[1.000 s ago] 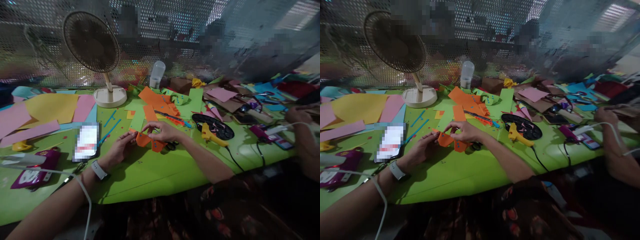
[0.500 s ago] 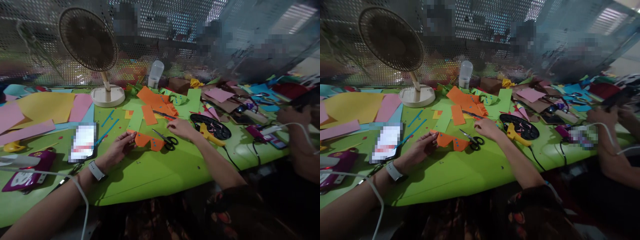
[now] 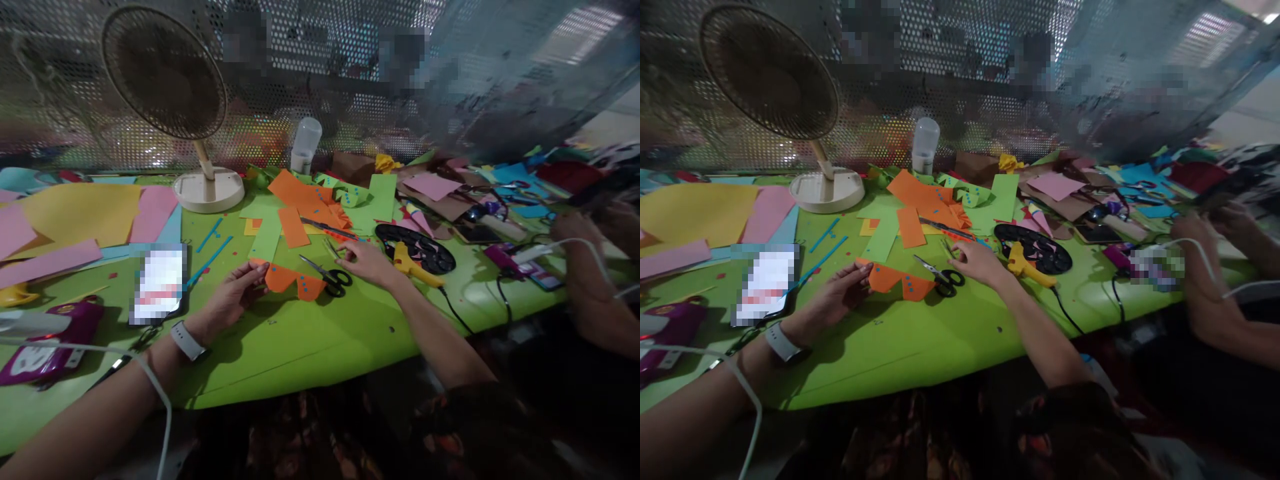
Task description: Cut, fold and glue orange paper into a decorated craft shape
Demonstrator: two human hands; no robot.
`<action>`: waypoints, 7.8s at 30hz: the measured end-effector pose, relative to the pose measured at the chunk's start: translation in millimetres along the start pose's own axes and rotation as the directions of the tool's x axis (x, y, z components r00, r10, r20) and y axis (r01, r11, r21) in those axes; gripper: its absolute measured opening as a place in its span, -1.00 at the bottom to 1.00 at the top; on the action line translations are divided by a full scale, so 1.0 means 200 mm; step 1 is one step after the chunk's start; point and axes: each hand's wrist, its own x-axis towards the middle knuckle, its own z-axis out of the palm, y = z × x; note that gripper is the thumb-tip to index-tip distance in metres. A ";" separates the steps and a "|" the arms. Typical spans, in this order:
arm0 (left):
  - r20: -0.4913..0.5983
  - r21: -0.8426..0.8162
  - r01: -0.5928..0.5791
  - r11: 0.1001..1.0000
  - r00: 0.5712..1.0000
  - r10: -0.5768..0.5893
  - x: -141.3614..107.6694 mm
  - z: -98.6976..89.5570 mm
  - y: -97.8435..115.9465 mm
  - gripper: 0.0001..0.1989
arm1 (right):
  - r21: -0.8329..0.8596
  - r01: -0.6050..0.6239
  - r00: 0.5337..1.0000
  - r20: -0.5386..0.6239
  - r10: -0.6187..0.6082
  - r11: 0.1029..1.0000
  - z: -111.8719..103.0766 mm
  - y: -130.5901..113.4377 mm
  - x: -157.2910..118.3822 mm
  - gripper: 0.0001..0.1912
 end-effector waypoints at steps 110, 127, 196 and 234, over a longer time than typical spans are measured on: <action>-0.002 -0.097 -0.149 0.984 0.989 0.150 0.01 0.01 -0.04 -0.83 | 0.827 -0.122 0.986 0.164 -0.029 0.549 0.12 -0.41 -0.13 -0.57; 0.012 -0.112 -0.151 0.982 0.988 0.154 0.01 0.00 -0.04 -0.78 | 0.809 -0.163 0.980 0.199 -0.003 0.566 0.11 -0.41 -0.14 -0.51; -0.102 -0.157 -0.306 0.939 0.951 0.292 0.06 -0.04 0.03 -0.78 | -0.072 -0.107 0.905 -0.421 0.067 0.992 -0.15 0.26 -0.39 -0.61; -0.290 -0.356 -0.439 0.825 0.891 0.349 0.06 -0.09 0.25 -0.94 | 0.256 -0.054 0.999 0.011 0.053 0.965 0.04 -0.03 0.09 -0.54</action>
